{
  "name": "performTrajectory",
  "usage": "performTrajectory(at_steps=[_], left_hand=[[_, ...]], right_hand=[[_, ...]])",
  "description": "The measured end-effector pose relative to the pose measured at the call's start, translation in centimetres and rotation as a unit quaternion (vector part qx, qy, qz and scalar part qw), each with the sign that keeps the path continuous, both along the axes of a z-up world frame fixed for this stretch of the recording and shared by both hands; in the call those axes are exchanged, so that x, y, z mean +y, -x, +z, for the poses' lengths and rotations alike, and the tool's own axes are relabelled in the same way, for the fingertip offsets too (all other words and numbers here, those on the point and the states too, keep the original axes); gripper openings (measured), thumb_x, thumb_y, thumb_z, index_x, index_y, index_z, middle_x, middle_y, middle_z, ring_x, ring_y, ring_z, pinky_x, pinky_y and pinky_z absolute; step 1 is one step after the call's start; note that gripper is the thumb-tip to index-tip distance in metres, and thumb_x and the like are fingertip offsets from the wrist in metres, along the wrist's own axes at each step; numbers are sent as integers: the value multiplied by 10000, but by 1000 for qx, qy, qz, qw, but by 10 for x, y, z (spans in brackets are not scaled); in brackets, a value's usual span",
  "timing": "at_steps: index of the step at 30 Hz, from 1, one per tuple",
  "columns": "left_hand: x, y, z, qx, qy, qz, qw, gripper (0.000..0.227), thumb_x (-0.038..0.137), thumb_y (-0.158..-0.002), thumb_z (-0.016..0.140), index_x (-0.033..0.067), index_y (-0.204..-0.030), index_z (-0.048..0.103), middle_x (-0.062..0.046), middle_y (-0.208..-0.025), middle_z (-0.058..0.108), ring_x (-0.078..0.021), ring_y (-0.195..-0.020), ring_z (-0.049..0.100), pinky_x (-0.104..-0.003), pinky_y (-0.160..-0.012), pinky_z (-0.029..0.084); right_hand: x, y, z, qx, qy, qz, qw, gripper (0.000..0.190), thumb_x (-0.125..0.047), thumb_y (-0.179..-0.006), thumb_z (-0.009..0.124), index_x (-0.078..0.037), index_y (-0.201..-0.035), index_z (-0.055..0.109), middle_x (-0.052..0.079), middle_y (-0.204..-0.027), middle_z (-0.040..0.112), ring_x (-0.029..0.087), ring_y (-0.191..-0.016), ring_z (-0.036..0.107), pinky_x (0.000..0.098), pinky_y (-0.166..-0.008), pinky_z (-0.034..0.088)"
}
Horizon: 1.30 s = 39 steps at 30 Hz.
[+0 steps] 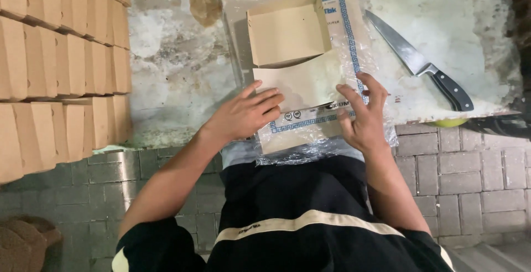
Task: The person repeatedly opens and closes small cardboard boxes, then folds sheets of paper on a workbench. They use a knife to trim the folded paper and place the trimmed pieces into a box.
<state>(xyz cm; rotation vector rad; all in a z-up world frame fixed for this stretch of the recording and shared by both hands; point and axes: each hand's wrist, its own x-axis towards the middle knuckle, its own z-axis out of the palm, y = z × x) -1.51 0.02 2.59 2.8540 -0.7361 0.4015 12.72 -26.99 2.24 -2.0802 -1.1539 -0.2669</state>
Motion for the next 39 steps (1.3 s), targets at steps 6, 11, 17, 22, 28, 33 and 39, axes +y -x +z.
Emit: performTrajectory(at_steps=[6,11,17,22,28,33,39], left_hand=[[4,0,-17,-36,-25,13,999,182,188,-1024,440,88,-1004,591,-82,-1034,629,-255,-1162,593,-571,-1138,282],[4,-3,-24,-72,12,-2,997,416,433,-1024,473,77,-841,583,-125,-948,627,-284,-1096,598,-652,-1132,237],[2,-9,-28,-32,12,-1,999,532,557,-918,579,66,-727,655,-100,-750,627,-268,-900,596,-730,-1116,170],[-1,-14,-18,27,22,7,999,500,551,-860,621,70,-758,713,-78,-746,679,-216,-791,624,-708,-1160,123],[16,-22,2,-143,228,76,960,444,510,-899,684,80,-999,723,-113,-1082,696,-272,-960,663,-451,-920,509],[44,-52,18,-48,475,353,805,471,400,-874,686,93,-1206,557,-79,-1166,617,-214,-957,663,-339,-837,555],[44,-76,11,152,590,402,684,678,335,-862,618,23,-1421,394,-146,-1305,636,-216,-1121,677,-325,-970,533]], right_hand=[[13,-13,14,-170,145,4,975,466,-537,-1005,341,-268,-1046,719,84,-1420,458,348,-1353,321,434,-1011,343],[22,-11,19,-231,182,11,956,411,-507,-979,376,-291,-962,726,48,-1349,554,325,-1352,387,450,-1008,379],[26,-12,1,-272,232,-25,934,461,-586,-956,397,-301,-819,732,23,-1108,640,294,-1159,575,469,-896,442],[28,-11,12,-184,339,-13,923,526,-590,-964,356,-271,-898,769,47,-1068,710,278,-975,690,488,-912,447],[6,-9,33,-4,225,26,974,603,-478,-876,669,-223,-1413,565,99,-1343,558,364,-1126,636,534,-934,501],[1,9,16,210,93,4,973,895,-240,-780,820,-67,-1484,295,195,-1453,423,389,-1235,541,530,-981,480],[4,23,-12,261,28,-4,965,928,-164,-820,804,-102,-1512,190,164,-1406,526,307,-1221,585,455,-985,493]])
